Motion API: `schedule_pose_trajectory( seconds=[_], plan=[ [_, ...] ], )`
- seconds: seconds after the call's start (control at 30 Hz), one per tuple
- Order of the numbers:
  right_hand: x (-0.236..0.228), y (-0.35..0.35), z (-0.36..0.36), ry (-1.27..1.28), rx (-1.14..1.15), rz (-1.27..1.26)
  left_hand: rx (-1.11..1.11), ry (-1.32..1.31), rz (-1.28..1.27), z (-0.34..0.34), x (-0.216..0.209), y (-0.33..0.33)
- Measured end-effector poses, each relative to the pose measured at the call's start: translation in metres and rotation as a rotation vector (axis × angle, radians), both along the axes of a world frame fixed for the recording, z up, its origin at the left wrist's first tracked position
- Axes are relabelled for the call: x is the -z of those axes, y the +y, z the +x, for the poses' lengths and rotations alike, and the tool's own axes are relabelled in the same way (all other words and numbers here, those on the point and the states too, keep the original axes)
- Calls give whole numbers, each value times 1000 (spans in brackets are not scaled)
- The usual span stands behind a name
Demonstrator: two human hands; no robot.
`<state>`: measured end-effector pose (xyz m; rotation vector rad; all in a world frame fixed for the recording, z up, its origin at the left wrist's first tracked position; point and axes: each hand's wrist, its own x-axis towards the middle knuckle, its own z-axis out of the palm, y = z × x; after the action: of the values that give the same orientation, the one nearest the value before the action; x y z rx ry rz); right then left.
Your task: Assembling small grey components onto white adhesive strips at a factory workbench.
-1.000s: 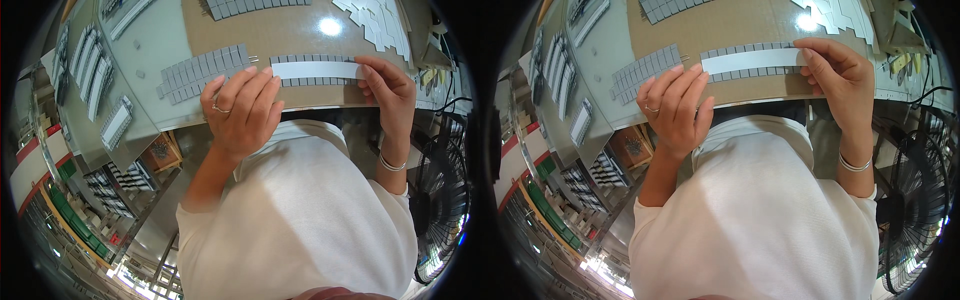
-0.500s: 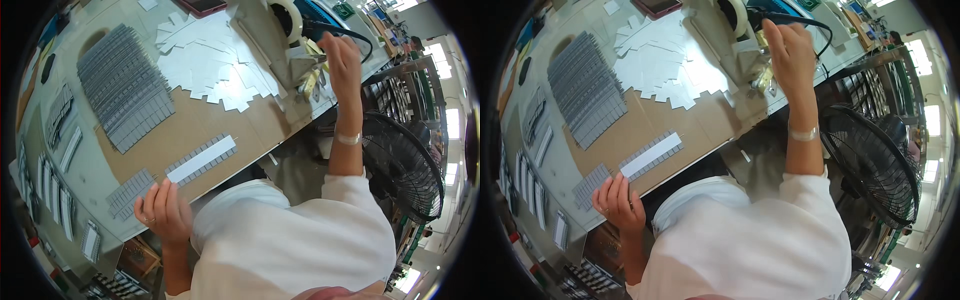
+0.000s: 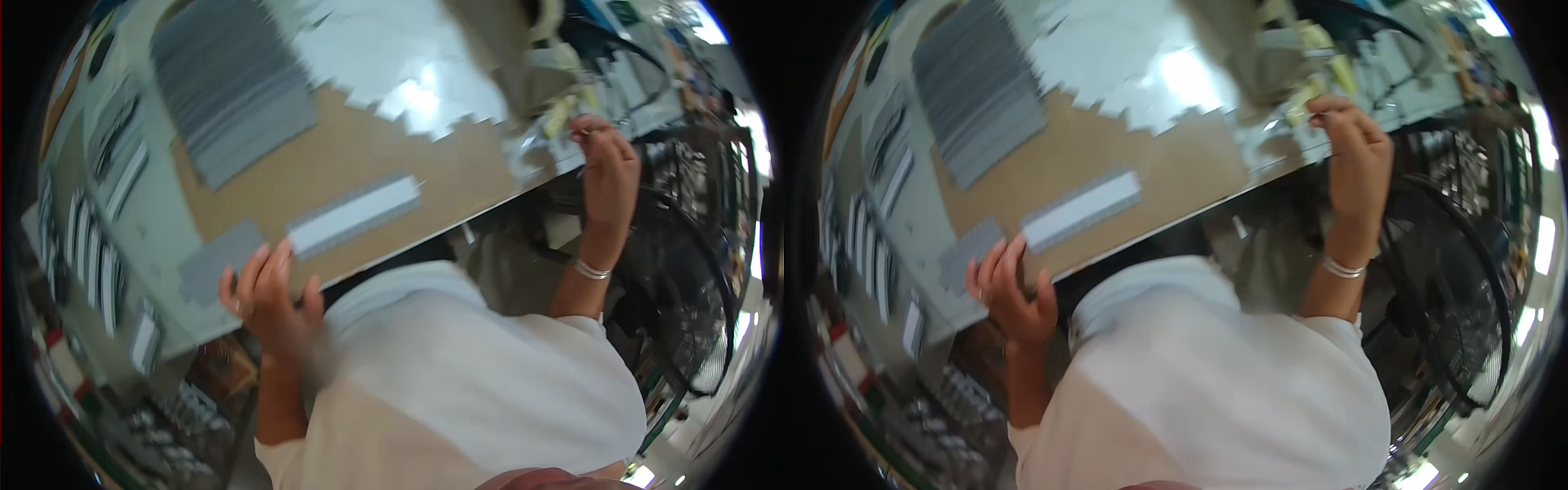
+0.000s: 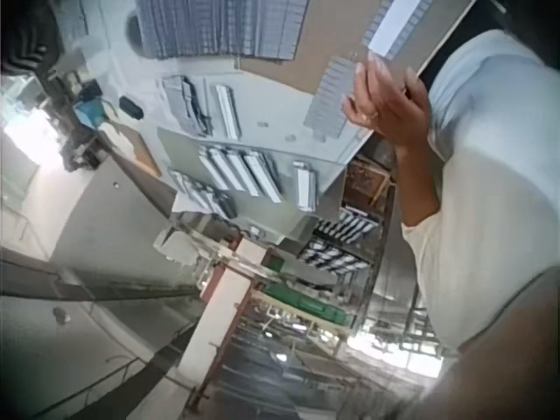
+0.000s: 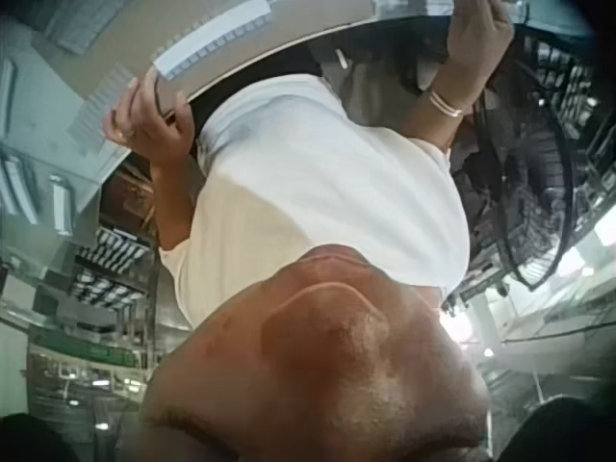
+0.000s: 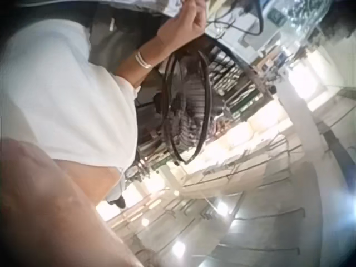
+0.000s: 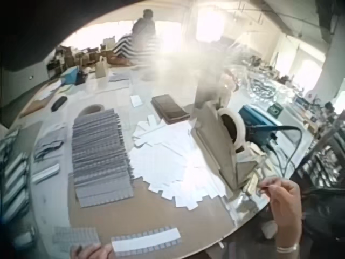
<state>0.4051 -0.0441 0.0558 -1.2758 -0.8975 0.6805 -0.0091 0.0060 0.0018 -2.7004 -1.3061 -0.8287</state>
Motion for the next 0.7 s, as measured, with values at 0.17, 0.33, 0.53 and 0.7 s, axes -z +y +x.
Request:
schedule_pose_trajectory(
  seconds=[0.17, 0.33, 0.53, 0.7],
  plan=[
    [35, 18, 39, 116, 57, -102, 15, -35, -44, 6, -6, 5],
    [23, 13, 4, 98, 88, -53, 46, -312, 14, 10, -8, 2],
    [-28, 1, -123, -150, -767, -575, 252, -407, -401, 50, -55, -19],
    [-12, 9, -164, -392, -1041, -277, 437, -562, -870, 46, -53, -21]
  ],
)
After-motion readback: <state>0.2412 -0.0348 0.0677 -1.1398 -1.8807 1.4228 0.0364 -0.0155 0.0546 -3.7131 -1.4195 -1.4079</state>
